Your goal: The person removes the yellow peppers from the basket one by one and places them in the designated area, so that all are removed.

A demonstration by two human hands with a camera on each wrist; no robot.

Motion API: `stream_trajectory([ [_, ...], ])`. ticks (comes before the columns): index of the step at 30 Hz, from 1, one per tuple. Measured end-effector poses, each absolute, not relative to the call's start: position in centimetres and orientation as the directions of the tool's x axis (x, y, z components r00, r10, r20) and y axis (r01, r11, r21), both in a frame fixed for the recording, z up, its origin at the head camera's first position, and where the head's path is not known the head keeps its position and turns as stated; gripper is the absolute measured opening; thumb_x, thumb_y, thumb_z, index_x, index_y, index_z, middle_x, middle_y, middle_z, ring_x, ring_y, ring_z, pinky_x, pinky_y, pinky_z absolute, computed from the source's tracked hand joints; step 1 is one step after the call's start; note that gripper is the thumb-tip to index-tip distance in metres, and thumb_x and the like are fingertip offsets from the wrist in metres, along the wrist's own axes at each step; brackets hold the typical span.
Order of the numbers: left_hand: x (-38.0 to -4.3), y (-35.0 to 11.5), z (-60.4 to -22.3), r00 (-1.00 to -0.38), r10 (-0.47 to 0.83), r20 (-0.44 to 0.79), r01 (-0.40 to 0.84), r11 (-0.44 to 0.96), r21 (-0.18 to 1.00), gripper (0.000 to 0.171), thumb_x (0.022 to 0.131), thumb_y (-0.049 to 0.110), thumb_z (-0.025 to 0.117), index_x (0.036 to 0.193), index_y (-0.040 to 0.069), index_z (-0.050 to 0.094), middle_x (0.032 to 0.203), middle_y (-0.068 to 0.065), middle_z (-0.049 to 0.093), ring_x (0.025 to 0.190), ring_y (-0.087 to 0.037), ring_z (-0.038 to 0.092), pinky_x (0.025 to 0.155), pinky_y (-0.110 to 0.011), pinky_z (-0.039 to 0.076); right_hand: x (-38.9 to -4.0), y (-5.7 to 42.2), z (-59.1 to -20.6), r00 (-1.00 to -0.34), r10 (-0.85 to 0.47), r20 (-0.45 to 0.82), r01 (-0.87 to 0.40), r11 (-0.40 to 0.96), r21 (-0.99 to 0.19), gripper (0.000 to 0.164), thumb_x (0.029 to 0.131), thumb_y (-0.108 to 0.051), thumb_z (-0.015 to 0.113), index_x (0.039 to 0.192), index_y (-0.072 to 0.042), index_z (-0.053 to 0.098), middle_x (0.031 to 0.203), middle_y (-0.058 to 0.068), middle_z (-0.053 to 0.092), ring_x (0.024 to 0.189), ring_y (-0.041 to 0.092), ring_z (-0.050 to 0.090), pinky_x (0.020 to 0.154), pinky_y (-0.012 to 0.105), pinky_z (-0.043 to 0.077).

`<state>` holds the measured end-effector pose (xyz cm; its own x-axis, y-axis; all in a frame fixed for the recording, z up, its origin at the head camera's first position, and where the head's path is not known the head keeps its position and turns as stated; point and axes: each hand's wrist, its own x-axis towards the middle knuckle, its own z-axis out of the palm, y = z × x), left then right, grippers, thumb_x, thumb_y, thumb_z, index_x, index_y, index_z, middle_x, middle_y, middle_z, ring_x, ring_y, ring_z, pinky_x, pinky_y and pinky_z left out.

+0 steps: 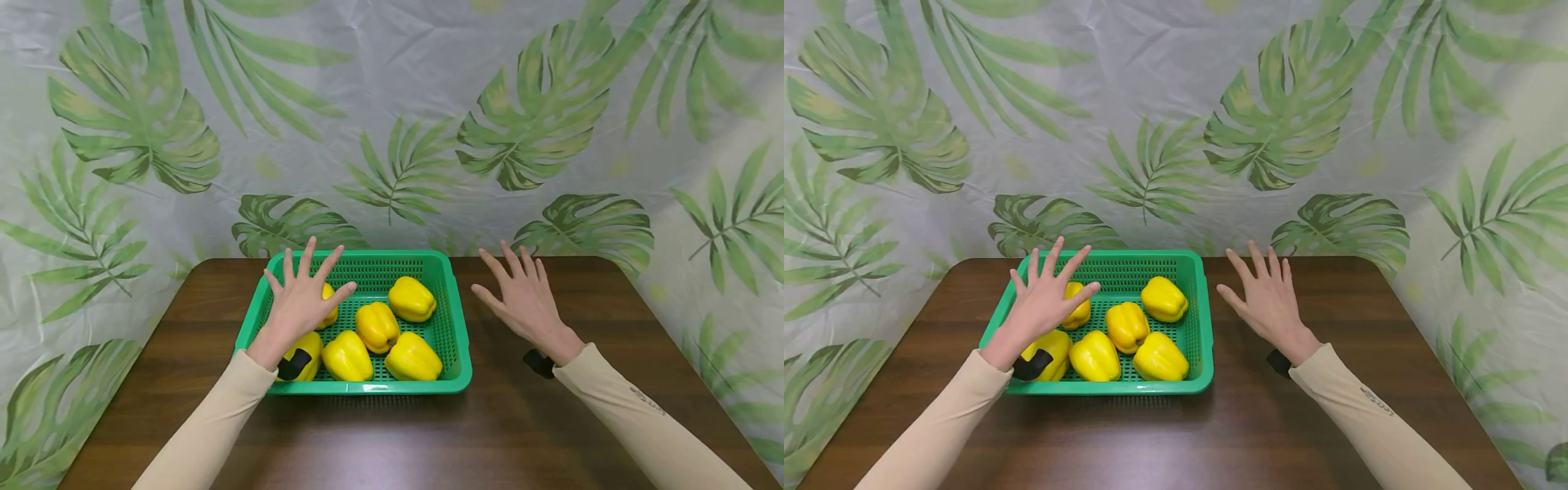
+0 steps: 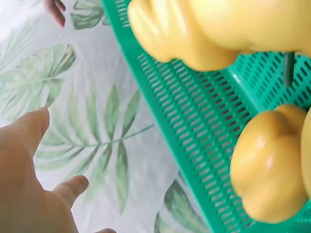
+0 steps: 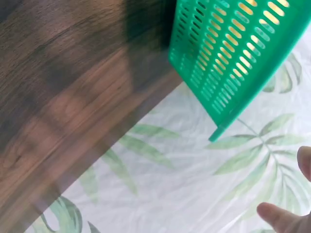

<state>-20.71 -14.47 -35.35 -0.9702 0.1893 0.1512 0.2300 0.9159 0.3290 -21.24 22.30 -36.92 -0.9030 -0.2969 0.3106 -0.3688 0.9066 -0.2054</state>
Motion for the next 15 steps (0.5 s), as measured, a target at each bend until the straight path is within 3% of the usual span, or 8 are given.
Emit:
stream_trajectory([
  [11, -19.3, -17.5, -33.3, -0.957, 0.204, 0.204, 0.270, 0.883, 0.383, 0.073, 0.093, 0.062, 0.043, 0.154, 0.032, 0.017, 0.159, -0.010, -0.003, 0.138, -0.051, 0.001, 0.101, -0.071, 0.004, -21.4, 22.1, -36.4, -0.813, -0.384, 0.438, -0.518, 0.821, -0.241, 0.064, 0.092, -0.040, 0.061, 0.145, -0.009, 0.041, 0.149, 0.023, 0.030, 0.133, 0.044, 0.029, 0.103, 0.062, 0.021],
  [15, -18.8, -19.1, -32.7, -0.949, 0.203, 0.241, 0.289, 0.864, 0.411, 0.071, 0.095, 0.057, 0.046, 0.154, 0.027, 0.020, 0.158, -0.015, 0.005, 0.136, -0.052, 0.010, 0.102, -0.069, 0.013, -21.4, 22.0, -36.1, -0.796, -0.401, 0.453, -0.550, 0.791, -0.266, 0.066, 0.091, -0.038, 0.065, 0.145, -0.009, 0.041, 0.148, 0.021, 0.032, 0.131, 0.042, 0.032, 0.102, 0.061, 0.025],
])
